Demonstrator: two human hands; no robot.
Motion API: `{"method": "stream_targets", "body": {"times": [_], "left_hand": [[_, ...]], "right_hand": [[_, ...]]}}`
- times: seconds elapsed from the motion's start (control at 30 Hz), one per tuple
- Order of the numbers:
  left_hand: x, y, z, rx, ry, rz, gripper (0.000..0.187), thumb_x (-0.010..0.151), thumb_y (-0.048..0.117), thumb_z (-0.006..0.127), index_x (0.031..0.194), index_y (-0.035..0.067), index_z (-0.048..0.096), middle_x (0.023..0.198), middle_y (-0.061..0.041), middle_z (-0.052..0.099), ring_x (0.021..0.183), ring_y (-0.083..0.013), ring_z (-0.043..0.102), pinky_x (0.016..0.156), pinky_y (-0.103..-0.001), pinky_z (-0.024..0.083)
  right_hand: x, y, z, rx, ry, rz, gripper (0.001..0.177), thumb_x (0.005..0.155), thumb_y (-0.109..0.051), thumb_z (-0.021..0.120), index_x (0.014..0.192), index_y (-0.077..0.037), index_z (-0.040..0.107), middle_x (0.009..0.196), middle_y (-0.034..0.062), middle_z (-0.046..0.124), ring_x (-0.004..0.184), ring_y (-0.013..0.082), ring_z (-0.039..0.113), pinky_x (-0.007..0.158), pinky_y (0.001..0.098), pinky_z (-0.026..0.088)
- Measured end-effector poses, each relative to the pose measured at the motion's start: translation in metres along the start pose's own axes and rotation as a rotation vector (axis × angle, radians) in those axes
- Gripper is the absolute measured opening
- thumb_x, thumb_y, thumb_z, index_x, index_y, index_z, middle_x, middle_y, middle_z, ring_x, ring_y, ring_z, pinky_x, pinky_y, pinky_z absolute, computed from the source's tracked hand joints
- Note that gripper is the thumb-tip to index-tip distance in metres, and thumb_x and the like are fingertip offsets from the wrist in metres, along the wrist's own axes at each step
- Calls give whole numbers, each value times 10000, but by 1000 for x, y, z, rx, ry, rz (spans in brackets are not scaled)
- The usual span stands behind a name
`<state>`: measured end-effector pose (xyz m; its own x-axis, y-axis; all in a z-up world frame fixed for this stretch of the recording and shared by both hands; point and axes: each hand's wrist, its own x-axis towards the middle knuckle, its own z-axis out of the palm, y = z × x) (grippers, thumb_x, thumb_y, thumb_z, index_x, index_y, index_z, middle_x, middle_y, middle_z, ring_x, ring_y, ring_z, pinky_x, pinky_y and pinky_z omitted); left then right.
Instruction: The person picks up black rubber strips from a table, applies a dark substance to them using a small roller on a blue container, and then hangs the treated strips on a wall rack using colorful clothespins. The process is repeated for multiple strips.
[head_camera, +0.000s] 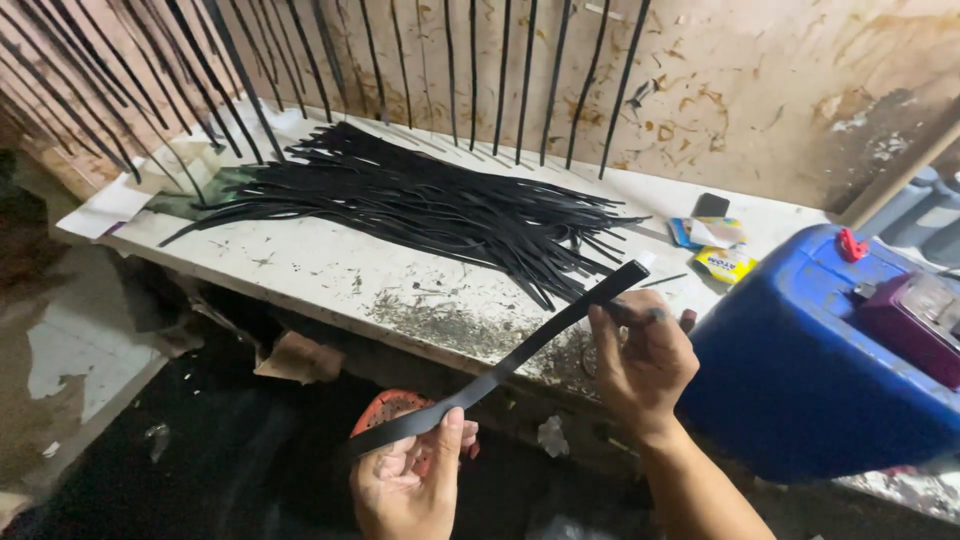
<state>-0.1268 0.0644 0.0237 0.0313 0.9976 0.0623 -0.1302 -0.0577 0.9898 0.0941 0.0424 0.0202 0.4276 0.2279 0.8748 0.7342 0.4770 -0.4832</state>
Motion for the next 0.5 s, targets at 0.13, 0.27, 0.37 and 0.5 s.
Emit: {"method": "stream_targets", "body": {"times": [0.13,0.27,0.37,0.5], "left_hand": [[8,14,-15,139,75,-75,207,762,131,836,845,-58,852,670,-159,863,537,-204,829,588,-303,727],[21,13,-34,237,71,81,219,751,177,842,854,-16,844,745,-128,888,592,-169,880,610,-258,732],[30,27,-38,283,94,54,201,771,193,827,862,16,859,640,-101,875,519,-141,847,534,-237,715],[45,37,-42,399,213,-71,191,783,217,833,813,38,891,666,-74,875,563,-116,808,560,-237,626]], "right_hand": [[10,-15,26,35,-89,-117,125,936,82,672,944,25,561,827,113,566,724,196,537,661,303,455],[12,-17,48,29,-125,-161,126,911,84,688,916,43,569,797,137,585,703,225,574,653,323,496],[15,-10,65,79,-155,-180,118,905,90,696,944,46,594,803,132,615,706,204,596,638,299,515],[21,-3,91,172,-153,-186,129,907,88,695,925,42,576,790,137,607,681,203,583,618,296,498]]}}
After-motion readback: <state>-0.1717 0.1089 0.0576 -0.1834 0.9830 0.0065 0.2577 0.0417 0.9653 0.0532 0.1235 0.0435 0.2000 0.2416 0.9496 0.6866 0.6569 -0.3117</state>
